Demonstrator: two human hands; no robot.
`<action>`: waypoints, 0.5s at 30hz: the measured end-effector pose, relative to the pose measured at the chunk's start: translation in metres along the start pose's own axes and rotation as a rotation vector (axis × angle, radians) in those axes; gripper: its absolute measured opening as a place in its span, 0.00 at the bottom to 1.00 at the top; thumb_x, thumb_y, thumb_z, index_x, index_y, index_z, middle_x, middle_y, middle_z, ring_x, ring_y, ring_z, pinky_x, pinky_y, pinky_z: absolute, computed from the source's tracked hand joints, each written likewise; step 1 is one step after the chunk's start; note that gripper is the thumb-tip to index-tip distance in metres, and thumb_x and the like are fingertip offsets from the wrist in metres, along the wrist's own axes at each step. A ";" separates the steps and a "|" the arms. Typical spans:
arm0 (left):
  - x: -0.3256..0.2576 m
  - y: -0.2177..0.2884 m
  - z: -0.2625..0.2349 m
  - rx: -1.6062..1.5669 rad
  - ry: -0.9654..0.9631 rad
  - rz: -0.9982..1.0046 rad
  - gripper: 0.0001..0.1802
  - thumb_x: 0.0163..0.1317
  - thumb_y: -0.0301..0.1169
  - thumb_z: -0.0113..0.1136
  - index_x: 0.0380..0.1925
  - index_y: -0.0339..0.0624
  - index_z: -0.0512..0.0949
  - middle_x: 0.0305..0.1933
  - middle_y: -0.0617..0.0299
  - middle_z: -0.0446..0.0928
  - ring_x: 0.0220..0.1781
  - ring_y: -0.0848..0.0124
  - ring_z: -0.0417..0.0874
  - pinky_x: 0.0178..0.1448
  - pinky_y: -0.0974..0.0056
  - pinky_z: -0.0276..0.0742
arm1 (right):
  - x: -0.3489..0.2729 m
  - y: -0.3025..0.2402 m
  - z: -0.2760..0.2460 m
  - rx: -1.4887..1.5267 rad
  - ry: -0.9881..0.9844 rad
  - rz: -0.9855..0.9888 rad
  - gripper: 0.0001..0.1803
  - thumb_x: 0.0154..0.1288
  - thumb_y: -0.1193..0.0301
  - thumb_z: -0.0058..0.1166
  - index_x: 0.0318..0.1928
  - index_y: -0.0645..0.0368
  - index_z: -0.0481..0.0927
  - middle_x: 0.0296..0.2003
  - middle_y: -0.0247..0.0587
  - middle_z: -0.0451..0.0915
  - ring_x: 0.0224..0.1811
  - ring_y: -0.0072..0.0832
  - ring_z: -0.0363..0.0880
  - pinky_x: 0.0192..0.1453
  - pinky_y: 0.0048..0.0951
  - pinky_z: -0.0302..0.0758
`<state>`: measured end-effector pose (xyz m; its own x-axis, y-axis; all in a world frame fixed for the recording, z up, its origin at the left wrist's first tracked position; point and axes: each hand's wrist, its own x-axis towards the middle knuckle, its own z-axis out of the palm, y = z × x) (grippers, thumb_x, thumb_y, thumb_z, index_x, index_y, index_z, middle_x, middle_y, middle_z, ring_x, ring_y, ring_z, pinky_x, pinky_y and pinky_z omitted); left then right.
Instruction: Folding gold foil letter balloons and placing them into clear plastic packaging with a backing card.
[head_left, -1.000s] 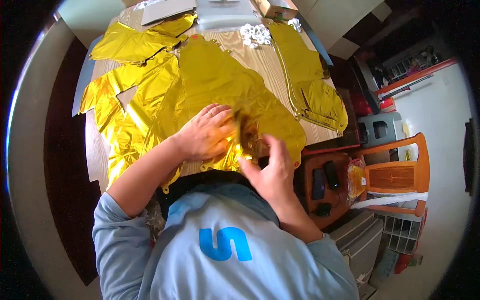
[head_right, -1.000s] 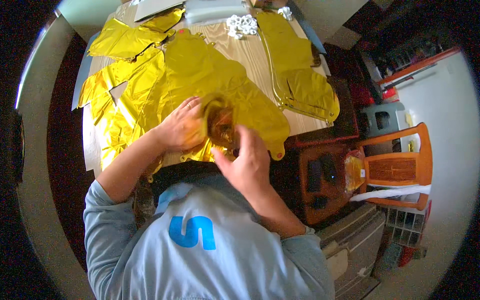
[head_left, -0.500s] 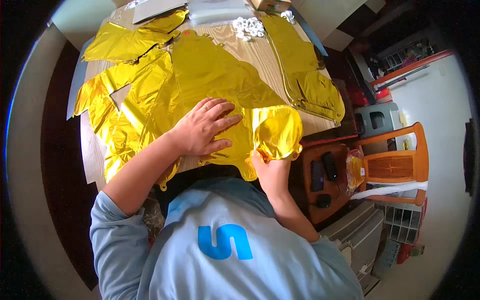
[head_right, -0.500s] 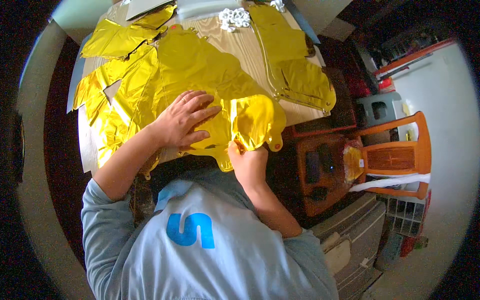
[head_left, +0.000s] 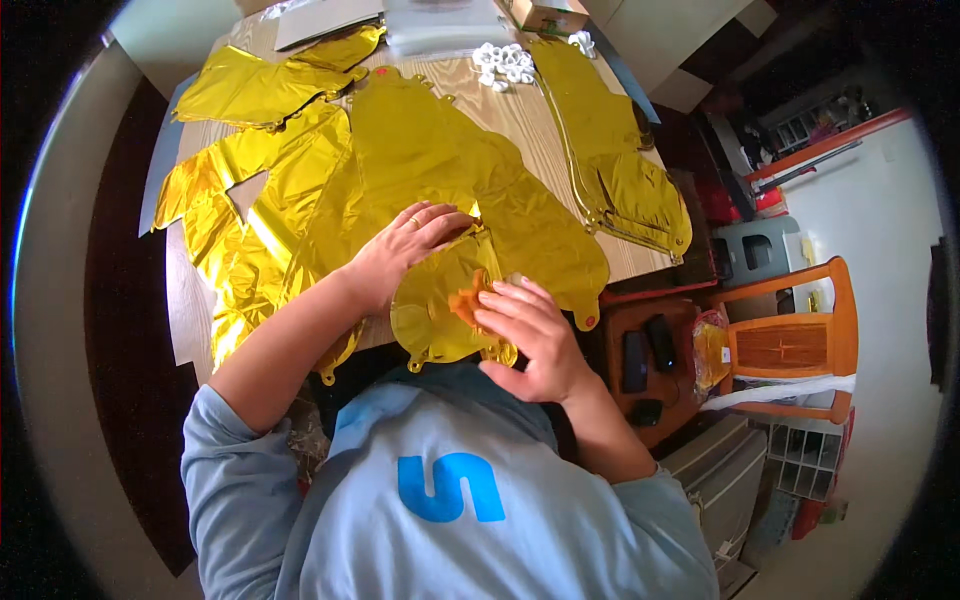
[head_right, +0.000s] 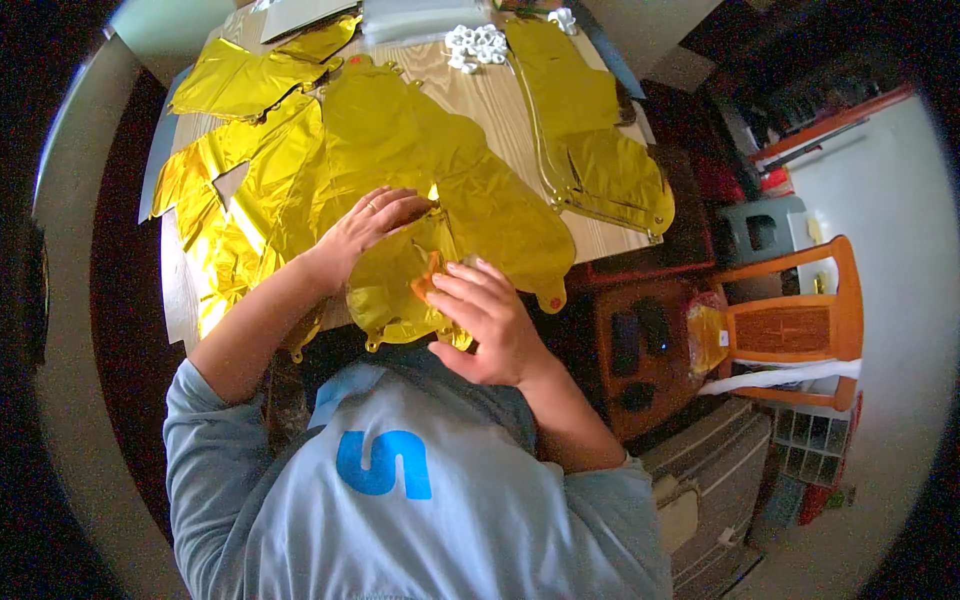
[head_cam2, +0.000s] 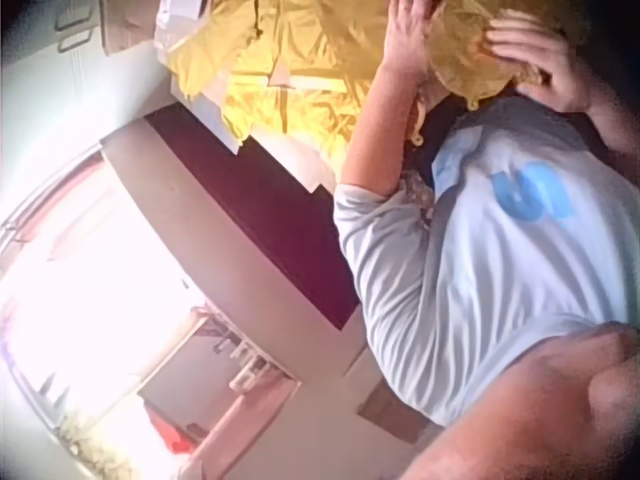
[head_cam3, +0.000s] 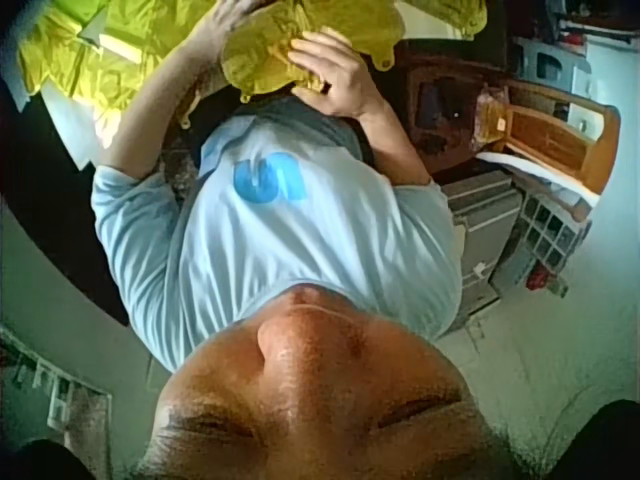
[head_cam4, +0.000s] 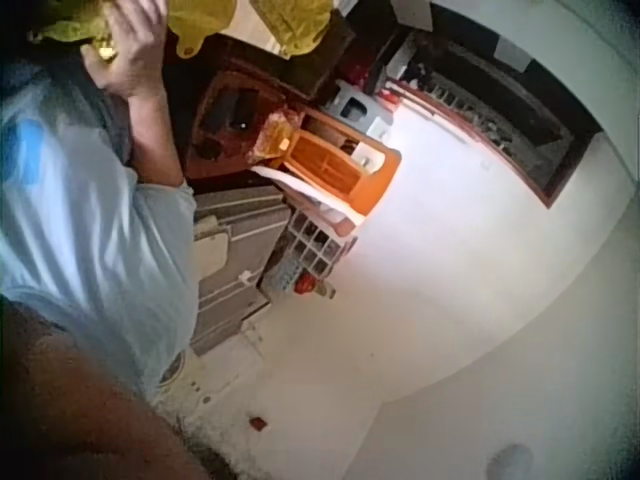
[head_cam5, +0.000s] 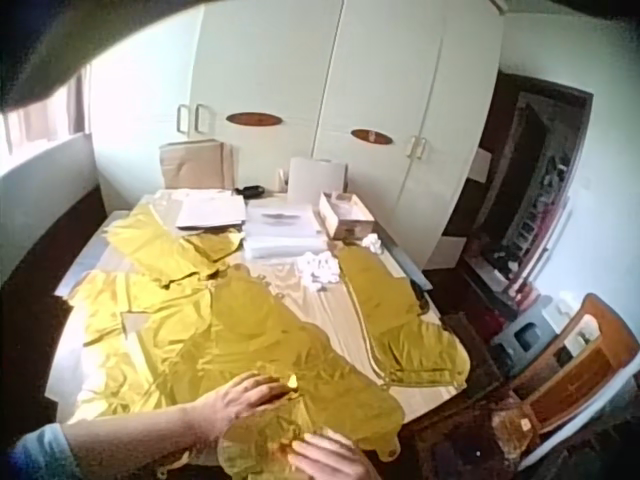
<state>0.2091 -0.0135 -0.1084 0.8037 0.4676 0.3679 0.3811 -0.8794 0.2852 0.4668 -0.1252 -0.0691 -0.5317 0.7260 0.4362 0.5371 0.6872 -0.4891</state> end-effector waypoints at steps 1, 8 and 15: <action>-0.002 -0.003 0.004 0.001 -0.005 -0.013 0.42 0.57 0.51 0.60 0.68 0.38 0.69 0.73 0.50 0.64 0.76 0.52 0.62 0.80 0.46 0.54 | 0.001 0.007 -0.007 0.062 0.003 0.008 0.17 0.64 0.66 0.61 0.52 0.60 0.85 0.58 0.46 0.81 0.66 0.44 0.76 0.74 0.52 0.65; 0.003 0.003 -0.003 -0.028 -0.042 -0.060 0.42 0.59 0.51 0.58 0.71 0.39 0.67 0.77 0.52 0.60 0.78 0.53 0.59 0.82 0.45 0.51 | 0.015 0.048 0.003 -0.169 -0.092 0.044 0.25 0.72 0.62 0.55 0.64 0.62 0.76 0.67 0.48 0.74 0.72 0.46 0.69 0.77 0.54 0.59; 0.003 0.001 0.001 0.051 -0.045 -0.047 0.44 0.57 0.51 0.59 0.71 0.40 0.66 0.77 0.52 0.59 0.78 0.53 0.59 0.82 0.45 0.51 | 0.017 0.049 0.002 -0.137 -0.152 -0.003 0.27 0.73 0.61 0.54 0.67 0.61 0.73 0.70 0.48 0.70 0.74 0.47 0.65 0.79 0.55 0.56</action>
<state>0.2127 -0.0132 -0.1075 0.8038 0.5047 0.3150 0.4405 -0.8607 0.2551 0.4824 -0.0790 -0.0870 -0.6204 0.7190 0.3134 0.6143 0.6938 -0.3759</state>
